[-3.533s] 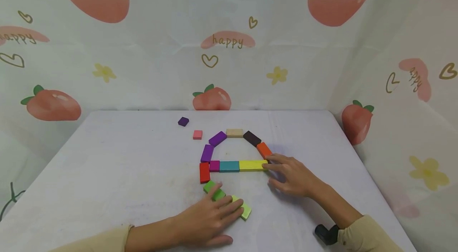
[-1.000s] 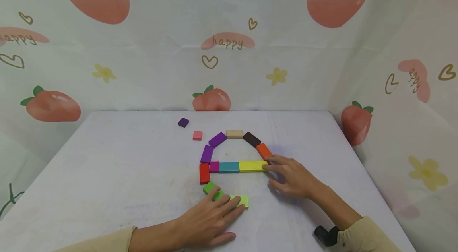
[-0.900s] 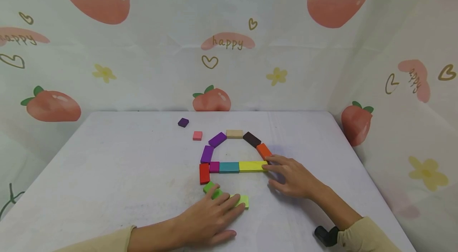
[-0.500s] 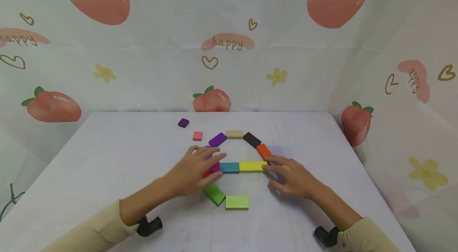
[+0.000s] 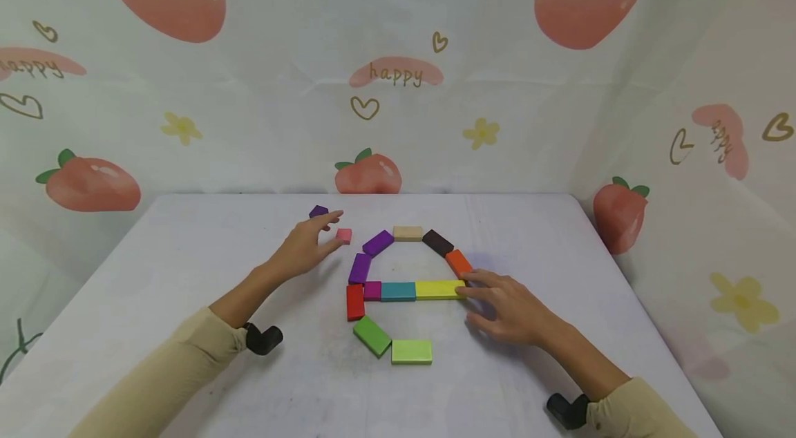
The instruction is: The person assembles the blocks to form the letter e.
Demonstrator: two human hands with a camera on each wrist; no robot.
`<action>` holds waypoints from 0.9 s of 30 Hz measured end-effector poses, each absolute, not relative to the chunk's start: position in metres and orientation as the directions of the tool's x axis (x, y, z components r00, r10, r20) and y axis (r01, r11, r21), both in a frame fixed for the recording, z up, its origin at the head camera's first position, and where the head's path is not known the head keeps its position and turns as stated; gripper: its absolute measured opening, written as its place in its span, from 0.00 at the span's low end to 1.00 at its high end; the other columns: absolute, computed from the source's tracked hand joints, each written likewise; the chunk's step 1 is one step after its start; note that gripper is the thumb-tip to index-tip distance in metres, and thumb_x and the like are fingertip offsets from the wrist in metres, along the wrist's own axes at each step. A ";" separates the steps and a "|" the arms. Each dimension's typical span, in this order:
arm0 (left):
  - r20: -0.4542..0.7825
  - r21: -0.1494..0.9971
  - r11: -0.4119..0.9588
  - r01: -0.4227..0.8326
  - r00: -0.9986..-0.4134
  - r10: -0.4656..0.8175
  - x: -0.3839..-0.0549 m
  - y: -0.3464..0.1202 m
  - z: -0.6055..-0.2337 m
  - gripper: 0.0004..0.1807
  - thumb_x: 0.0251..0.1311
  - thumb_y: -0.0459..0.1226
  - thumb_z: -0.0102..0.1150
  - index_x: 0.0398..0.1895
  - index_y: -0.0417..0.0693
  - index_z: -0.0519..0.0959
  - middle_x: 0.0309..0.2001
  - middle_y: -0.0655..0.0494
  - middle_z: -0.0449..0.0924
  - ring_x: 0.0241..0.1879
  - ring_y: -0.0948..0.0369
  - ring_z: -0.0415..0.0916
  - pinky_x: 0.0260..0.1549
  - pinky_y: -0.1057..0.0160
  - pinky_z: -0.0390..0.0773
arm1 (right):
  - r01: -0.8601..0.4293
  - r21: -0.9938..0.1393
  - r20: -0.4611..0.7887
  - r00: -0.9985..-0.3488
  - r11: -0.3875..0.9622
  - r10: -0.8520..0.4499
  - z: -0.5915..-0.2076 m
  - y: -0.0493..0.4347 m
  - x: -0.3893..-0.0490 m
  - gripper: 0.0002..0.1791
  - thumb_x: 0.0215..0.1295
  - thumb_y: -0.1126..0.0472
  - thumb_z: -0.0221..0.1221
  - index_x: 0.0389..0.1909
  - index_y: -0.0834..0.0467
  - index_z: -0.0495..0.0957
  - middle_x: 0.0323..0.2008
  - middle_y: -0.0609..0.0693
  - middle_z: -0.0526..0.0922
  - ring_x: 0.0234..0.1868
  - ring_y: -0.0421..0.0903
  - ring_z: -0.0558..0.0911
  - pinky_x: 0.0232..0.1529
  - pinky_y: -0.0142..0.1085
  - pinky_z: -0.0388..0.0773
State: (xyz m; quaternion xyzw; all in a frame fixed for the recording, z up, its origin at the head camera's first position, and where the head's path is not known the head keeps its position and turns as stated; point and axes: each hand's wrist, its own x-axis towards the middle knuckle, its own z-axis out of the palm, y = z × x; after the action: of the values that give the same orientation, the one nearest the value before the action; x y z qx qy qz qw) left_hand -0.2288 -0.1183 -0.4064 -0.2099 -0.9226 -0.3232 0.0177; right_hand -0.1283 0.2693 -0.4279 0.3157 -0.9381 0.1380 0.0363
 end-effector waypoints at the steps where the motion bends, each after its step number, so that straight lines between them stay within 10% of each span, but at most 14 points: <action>1: 0.160 0.586 0.708 0.394 -0.913 0.376 -0.232 -0.119 -0.407 0.31 0.67 0.37 0.60 0.72 0.40 0.66 0.62 0.40 0.76 0.58 0.44 0.76 0.56 0.45 0.76 | -0.604 -0.235 0.155 -0.797 0.762 -0.584 -0.428 0.269 -0.128 0.22 0.59 0.52 0.68 0.55 0.50 0.84 0.61 0.54 0.78 0.61 0.58 0.76 0.54 0.61 0.76; 27: 0.091 0.608 0.734 0.302 -0.945 0.314 -0.256 -0.116 -0.429 0.36 0.60 0.26 0.63 0.73 0.42 0.64 0.52 0.42 0.82 0.58 0.46 0.75 0.60 0.45 0.72 | -0.601 -0.241 0.150 -0.799 0.762 -0.582 -0.430 0.271 -0.130 0.22 0.59 0.51 0.68 0.55 0.49 0.84 0.61 0.53 0.78 0.61 0.58 0.76 0.54 0.61 0.76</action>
State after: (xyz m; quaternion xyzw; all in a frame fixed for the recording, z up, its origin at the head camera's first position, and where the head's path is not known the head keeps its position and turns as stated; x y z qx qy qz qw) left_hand -0.2558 -0.1158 -0.4288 -0.1655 -0.9311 -0.3249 -0.0088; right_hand -0.1295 0.2714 -0.4300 0.3154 -0.9381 0.1393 0.0331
